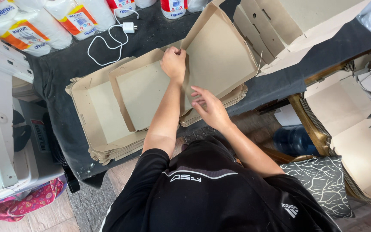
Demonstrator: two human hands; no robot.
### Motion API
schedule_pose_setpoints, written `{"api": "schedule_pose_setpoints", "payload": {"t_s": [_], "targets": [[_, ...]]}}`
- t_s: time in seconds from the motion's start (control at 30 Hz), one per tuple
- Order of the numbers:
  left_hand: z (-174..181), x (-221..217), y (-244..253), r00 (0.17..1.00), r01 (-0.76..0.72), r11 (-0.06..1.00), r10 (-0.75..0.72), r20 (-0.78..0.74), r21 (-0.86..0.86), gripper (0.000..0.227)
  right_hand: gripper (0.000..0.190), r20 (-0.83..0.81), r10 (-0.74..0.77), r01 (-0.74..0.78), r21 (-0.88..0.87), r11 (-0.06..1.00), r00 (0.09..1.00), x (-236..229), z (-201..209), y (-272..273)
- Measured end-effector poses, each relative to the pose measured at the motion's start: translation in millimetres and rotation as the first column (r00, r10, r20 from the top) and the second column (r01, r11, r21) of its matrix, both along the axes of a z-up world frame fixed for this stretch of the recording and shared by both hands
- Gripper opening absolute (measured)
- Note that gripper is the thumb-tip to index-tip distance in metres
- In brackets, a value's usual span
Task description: The person assembles cardboard boxes by hand, picking up flat cardboard pieces one at a time and folding the sides and flaps to form open boxes.
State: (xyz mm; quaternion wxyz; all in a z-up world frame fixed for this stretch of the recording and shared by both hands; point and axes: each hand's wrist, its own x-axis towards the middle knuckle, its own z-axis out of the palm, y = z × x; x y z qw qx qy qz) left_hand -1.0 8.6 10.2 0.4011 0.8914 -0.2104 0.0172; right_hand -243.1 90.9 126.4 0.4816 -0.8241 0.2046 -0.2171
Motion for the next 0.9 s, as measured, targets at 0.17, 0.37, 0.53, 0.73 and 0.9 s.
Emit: {"api": "schedule_pose_setpoints", "payload": {"t_s": [0.17,0.37,0.53,0.73,0.9], "targets": [[-5,5,-3,1.000,-0.008,1.000,0.008,-0.007,-0.010,0.016,0.053,-0.110,-0.021,0.029,0.070,0.997,0.994,-17,8,3],[1,-2,1,0.999,0.003,0.999,-0.001,0.052,-0.036,0.018,0.058,-0.418,-0.062,0.056,-0.027,0.998,0.906,-40,0,-11],[2,-3,-1,0.997,0.007,1.000,-0.007,0.083,-0.008,0.020,0.052,-0.576,-0.071,0.028,-0.084,0.996,0.814,-45,12,-16],[-9,4,-8,0.998,-0.021,1.000,0.021,0.058,0.000,0.019,0.047,-0.504,-0.046,0.003,-0.086,0.996,0.863,-46,-8,-23],[-7,0,-6,0.992,0.018,0.999,-0.023,0.123,0.042,0.015,0.038,-0.413,-0.065,0.017,-0.117,0.993,0.908,-48,-23,-21]]}}
